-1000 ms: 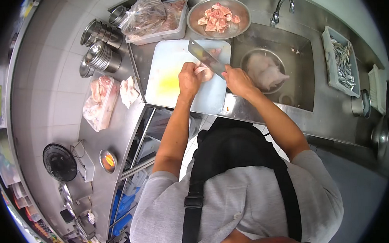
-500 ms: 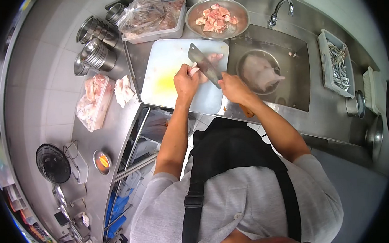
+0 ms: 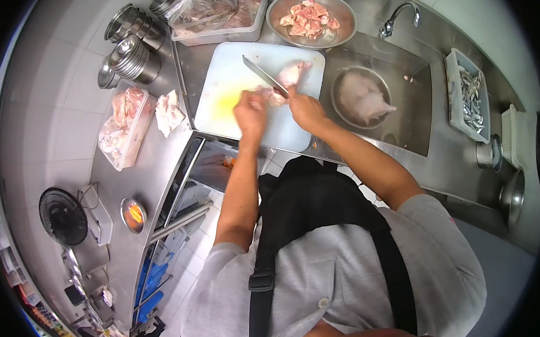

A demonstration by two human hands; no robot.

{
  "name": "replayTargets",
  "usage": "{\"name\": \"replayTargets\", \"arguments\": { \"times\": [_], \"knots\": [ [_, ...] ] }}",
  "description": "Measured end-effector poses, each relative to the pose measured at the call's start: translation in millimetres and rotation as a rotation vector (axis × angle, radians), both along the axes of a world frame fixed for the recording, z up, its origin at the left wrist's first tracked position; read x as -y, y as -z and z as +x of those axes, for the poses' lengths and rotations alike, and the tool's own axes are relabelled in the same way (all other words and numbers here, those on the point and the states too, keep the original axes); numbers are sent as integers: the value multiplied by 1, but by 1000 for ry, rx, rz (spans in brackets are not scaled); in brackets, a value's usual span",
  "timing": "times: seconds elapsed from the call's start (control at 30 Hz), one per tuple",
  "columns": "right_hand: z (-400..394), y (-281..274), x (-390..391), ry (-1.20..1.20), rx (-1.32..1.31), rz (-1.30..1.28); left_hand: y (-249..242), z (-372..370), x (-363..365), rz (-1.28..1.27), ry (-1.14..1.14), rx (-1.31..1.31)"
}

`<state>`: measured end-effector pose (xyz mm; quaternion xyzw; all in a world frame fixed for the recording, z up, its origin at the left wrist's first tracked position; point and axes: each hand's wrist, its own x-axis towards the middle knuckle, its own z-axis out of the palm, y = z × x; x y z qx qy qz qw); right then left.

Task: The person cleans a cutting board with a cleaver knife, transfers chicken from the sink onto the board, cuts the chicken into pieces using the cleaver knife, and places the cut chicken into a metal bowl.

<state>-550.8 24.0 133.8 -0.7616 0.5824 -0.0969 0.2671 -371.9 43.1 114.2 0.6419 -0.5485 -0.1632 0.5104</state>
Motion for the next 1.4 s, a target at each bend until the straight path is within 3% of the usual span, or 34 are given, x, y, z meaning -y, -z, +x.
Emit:
{"name": "replayTargets", "arguments": {
  "times": [0.13, 0.3, 0.5, 0.6, 0.63, 0.8, 0.9, 0.93, 1.03, 1.07, 1.1, 1.17, 1.2, 1.3, 1.33, 1.4],
  "knots": [
    [-9, 3, 0, 3, 31, -24, 8, 38, -19, 178, -106, -268],
    [-7, -42, 3, 16, 110, -158, 5, 24, -18, 119, -85, -166],
    [15, -132, -6, 154, 541, -442, 10, 22, -20, 141, -65, -66],
    [15, -24, 7, 0, 55, -121, -2, 16, -27, 147, -74, 30],
    [12, -11, 4, 6, 33, -61, -3, 17, -29, 155, -86, 69],
    [-1, -15, 16, -24, -38, 29, -3, 37, -39, 133, -271, -30],
    [3, -20, 17, 25, -32, 44, -2, 55, -57, 159, -340, -321],
    [6, -24, 13, 23, -19, 55, 3, 66, -65, 207, -360, -234],
    [18, -40, -13, -79, 161, -21, -1, 73, -92, 176, -395, -312],
    [26, -16, -12, -223, 173, -304, 4, 77, -97, 217, -384, -419],
    [26, 4, -6, -243, 135, -170, 10, 79, -102, 233, -348, -454],
    [39, -14, -6, -278, 57, 97, 14, 81, -109, 264, -274, -523],
    [37, 6, 4, -300, 12, 51, 17, 78, -108, 282, -237, -603],
    [27, 9, 11, -109, 85, -108, 47, 72, -85, 302, -328, -216],
    [24, -1, 17, -78, 23, -8, 11, 56, -86, 364, -356, -104],
    [19, -4, 24, -49, 28, 8, 26, 53, -82, 327, -376, -72]
  ]
}}
